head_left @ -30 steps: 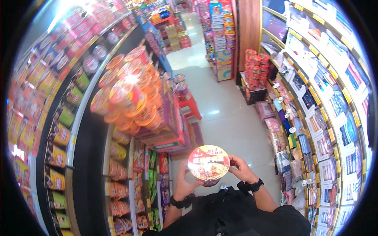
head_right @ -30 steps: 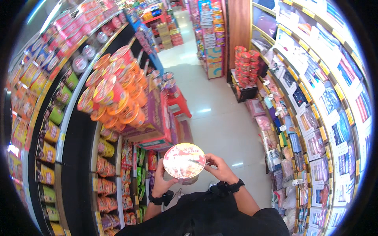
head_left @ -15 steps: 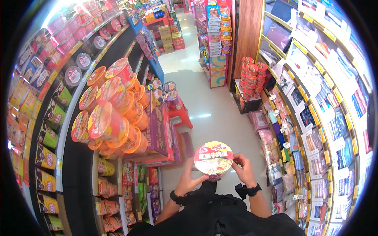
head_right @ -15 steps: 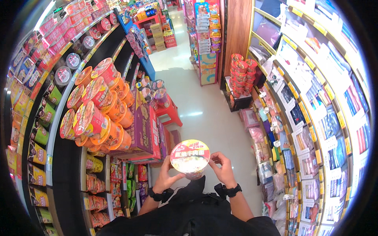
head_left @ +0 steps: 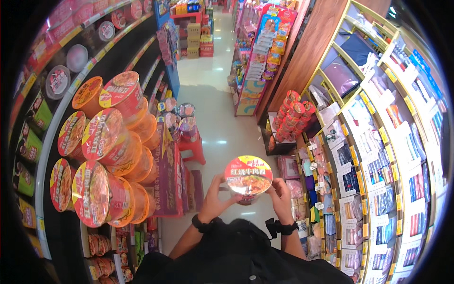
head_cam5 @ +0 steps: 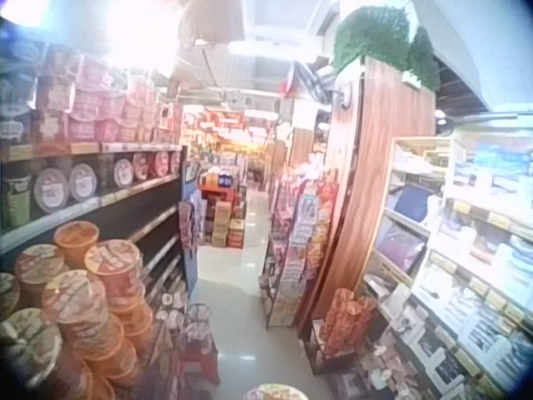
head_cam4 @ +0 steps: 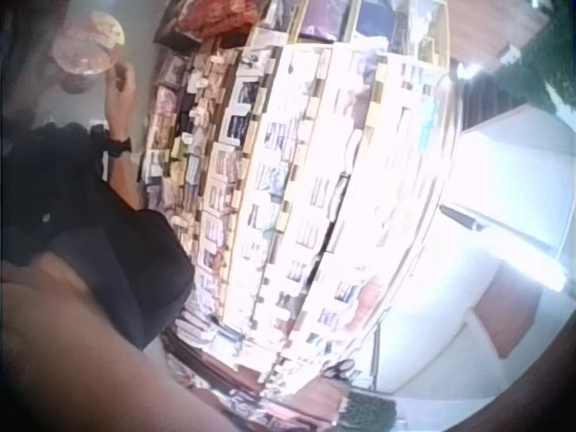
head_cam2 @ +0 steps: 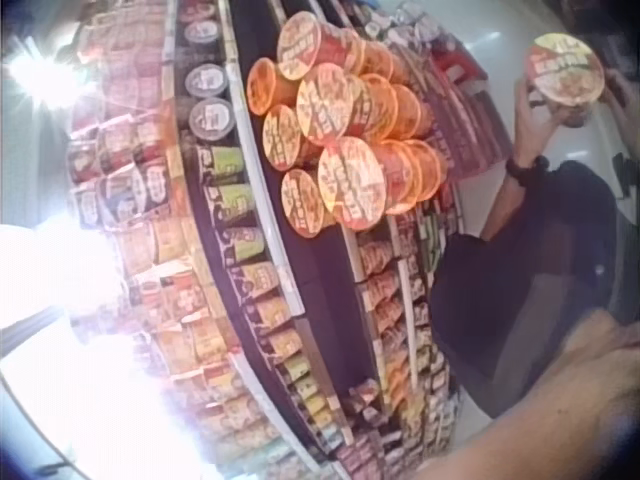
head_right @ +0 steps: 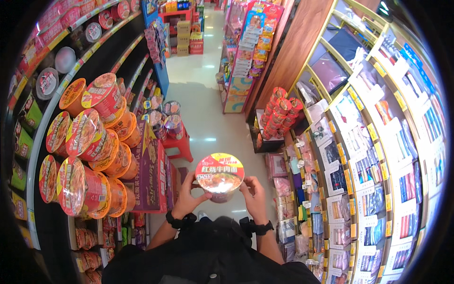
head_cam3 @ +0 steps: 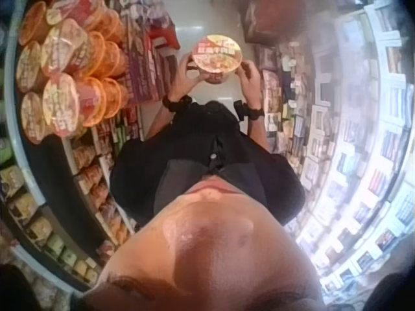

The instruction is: Organizing and stocking instant noodle bowls on supermarket shelves.

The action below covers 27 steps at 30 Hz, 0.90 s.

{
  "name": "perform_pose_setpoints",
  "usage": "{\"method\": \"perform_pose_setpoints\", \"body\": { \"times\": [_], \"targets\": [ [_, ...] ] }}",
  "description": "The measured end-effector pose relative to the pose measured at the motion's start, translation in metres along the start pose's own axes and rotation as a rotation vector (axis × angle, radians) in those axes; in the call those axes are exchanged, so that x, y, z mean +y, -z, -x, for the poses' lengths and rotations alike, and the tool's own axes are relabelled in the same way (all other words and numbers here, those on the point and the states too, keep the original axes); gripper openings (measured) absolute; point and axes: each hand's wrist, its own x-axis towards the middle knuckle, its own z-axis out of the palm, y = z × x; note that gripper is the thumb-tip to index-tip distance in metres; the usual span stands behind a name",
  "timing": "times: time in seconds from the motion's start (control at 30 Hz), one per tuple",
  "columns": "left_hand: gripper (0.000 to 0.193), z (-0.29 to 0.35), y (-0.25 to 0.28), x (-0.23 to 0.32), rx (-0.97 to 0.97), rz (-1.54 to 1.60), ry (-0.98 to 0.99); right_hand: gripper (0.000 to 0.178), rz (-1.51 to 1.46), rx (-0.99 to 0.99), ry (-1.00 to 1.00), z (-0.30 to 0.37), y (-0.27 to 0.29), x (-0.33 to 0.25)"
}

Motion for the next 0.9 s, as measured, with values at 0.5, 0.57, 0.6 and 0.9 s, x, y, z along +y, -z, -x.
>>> {"method": "perform_pose_setpoints", "body": {
  "times": [0.5, 0.57, 0.6, 0.9],
  "targets": [
    [0.072, -0.129, 0.019, -0.037, 0.089, -0.197, 0.151, 0.048, -0.085, -0.332, -0.172, -0.174, -0.017, 0.033],
    [0.074, -0.153, 0.018, -0.039, 0.067, -0.247, 0.174, 0.049, 0.006, -0.359, -0.180, -0.204, -0.009, 0.028],
    [0.075, -0.166, 0.017, -0.037, 0.060, -0.291, 0.184, 0.050, 0.108, -0.398, -0.173, -0.219, -0.007, 0.028],
    [0.071, -0.278, -0.024, -0.047, -0.017, -0.305, 0.226, 0.039, 0.125, -0.463, -0.173, -0.341, 0.048, 0.061]
  ]
}}
